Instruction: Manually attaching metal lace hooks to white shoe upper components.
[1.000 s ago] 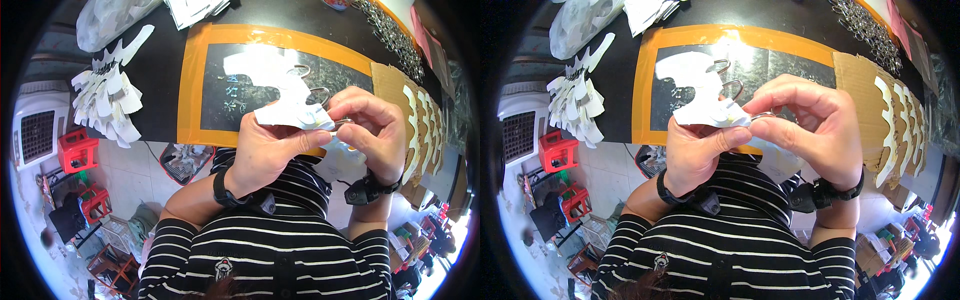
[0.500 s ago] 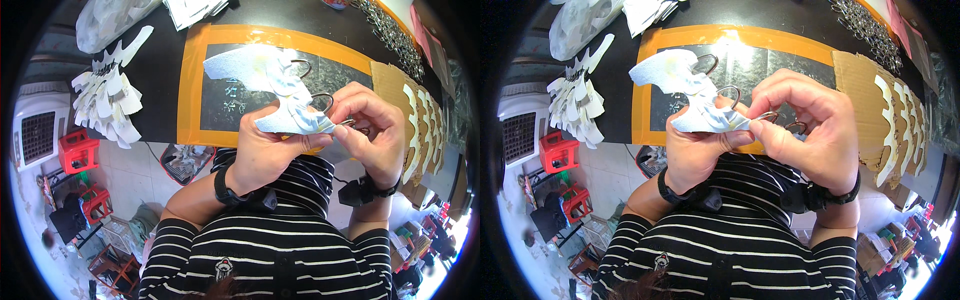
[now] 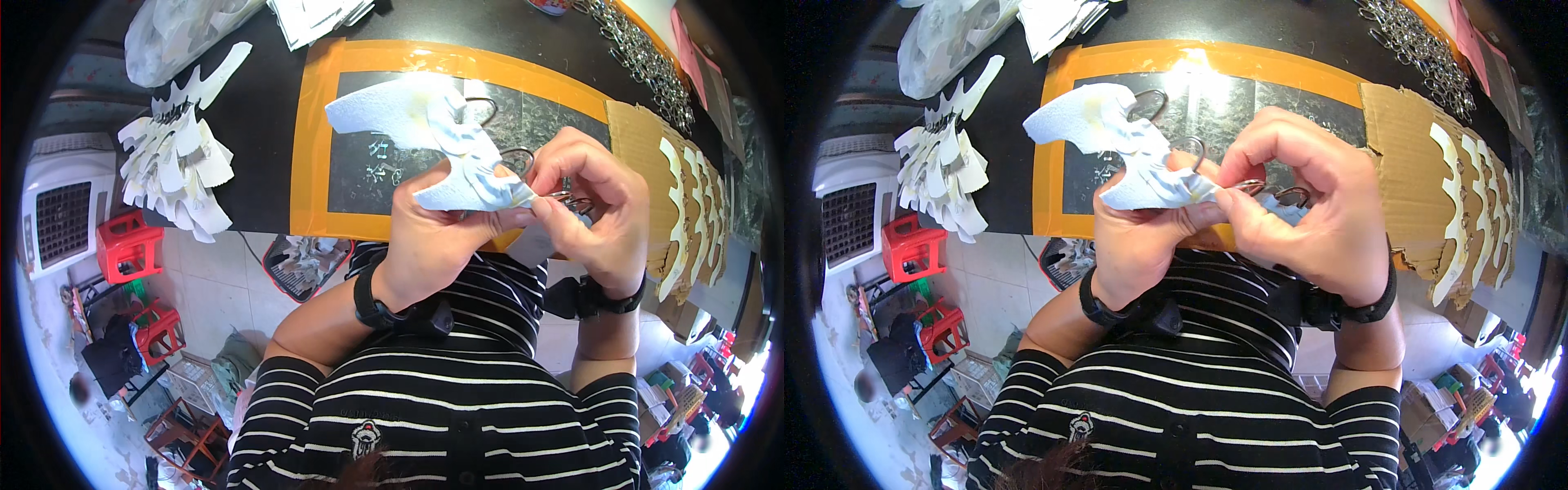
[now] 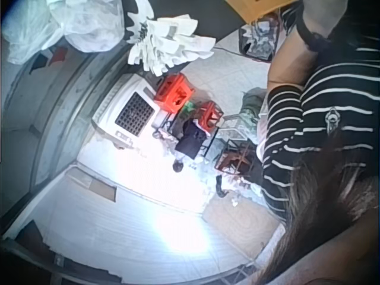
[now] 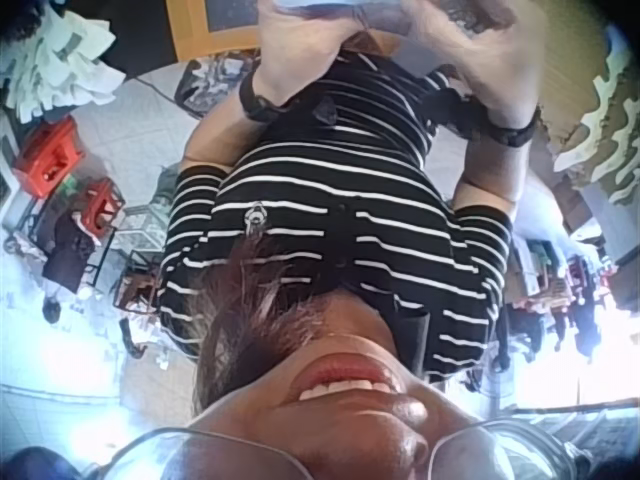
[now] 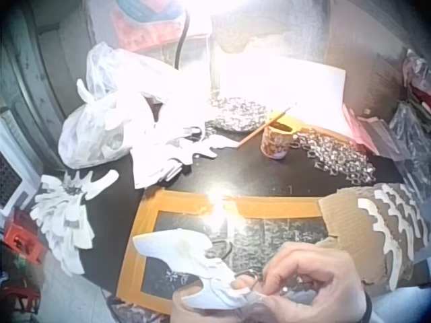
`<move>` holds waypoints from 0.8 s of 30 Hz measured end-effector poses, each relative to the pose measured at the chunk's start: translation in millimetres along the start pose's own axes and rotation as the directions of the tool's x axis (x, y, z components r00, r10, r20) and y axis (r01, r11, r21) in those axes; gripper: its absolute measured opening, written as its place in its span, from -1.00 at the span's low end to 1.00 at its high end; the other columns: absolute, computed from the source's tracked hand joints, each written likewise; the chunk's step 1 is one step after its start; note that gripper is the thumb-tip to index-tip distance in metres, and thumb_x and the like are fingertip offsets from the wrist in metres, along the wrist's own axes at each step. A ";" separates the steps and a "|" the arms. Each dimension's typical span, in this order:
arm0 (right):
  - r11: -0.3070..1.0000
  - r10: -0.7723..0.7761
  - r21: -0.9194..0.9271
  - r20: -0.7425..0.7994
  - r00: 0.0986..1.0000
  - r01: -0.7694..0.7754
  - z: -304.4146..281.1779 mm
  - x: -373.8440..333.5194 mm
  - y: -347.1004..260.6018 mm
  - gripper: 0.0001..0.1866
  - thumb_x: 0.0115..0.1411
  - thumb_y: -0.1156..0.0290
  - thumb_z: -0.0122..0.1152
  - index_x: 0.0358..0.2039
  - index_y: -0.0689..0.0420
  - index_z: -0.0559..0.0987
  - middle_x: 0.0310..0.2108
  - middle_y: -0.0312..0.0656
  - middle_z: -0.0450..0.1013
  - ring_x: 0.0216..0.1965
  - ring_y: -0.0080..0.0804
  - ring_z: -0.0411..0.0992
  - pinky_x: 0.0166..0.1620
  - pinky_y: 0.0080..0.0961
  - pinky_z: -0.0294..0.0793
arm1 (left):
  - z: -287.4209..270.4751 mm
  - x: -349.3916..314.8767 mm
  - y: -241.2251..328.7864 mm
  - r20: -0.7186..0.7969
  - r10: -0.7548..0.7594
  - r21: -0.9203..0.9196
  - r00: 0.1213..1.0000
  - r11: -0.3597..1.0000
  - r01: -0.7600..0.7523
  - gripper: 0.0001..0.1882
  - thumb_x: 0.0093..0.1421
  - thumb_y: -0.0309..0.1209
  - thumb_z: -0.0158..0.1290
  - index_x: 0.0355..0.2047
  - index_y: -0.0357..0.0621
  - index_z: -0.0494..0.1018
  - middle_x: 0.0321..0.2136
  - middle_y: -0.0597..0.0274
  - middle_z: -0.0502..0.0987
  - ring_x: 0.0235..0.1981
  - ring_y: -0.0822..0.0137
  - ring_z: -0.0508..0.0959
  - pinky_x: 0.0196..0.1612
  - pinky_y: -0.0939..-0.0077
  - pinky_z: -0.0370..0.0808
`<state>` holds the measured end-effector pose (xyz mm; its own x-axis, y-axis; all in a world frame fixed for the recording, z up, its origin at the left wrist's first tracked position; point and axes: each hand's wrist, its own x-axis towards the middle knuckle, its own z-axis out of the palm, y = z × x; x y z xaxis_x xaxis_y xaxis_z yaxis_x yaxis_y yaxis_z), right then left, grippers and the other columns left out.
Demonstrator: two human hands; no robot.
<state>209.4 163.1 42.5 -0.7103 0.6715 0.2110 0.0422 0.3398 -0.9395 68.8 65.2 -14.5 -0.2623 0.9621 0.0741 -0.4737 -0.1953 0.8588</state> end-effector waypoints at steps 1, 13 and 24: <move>0.997 -0.020 0.068 -0.027 0.999 0.022 0.5 0.1 1.1 -0.82 -0.11 0.65 0.32 -0.41 0.27 0.56 -0.44 -0.20 0.45 -0.39 -0.48 0.40 -0.28 -0.58 0.39 | -1.1 0.2 -0.5 0.001 0.000 0.001 1.000 1.000 0.000 -0.74 0.08 -0.62 0.27 -0.20 -0.30 0.54 -0.26 0.23 0.61 -0.22 0.51 0.57 -0.13 0.57 0.53; 0.965 -0.201 -0.184 -0.060 0.978 0.187 3.5 -8.0 -17.0 -0.76 -0.09 0.53 0.43 -0.40 0.33 0.59 -0.42 -0.12 0.49 -0.35 -0.32 0.44 -0.18 -0.40 0.39 | -7.8 7.2 19.9 0.181 0.154 -0.006 0.971 0.988 -0.155 -0.68 0.05 -0.56 0.33 -0.21 -0.40 0.49 -0.32 0.19 0.58 -0.29 0.46 0.56 -0.22 0.60 0.49; 0.997 -0.039 0.058 -0.242 0.970 0.054 27.6 -15.3 -14.8 -0.42 0.06 0.63 0.34 0.11 0.36 0.37 -0.38 -0.14 0.53 -0.29 -0.46 0.48 -0.09 -0.54 0.40 | 6.6 1.2 11.4 -0.087 0.207 -0.049 0.974 0.976 -0.212 -0.88 0.15 -0.69 0.11 -0.28 -0.35 0.51 -0.37 0.27 0.55 -0.39 0.54 0.50 -0.31 0.64 0.44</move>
<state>200.2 129.6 45.8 -0.5204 0.7971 0.3062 -0.0369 0.3372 -0.9407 68.7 65.4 -1.3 -0.4272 0.8804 0.2058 -0.4482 -0.4039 0.7975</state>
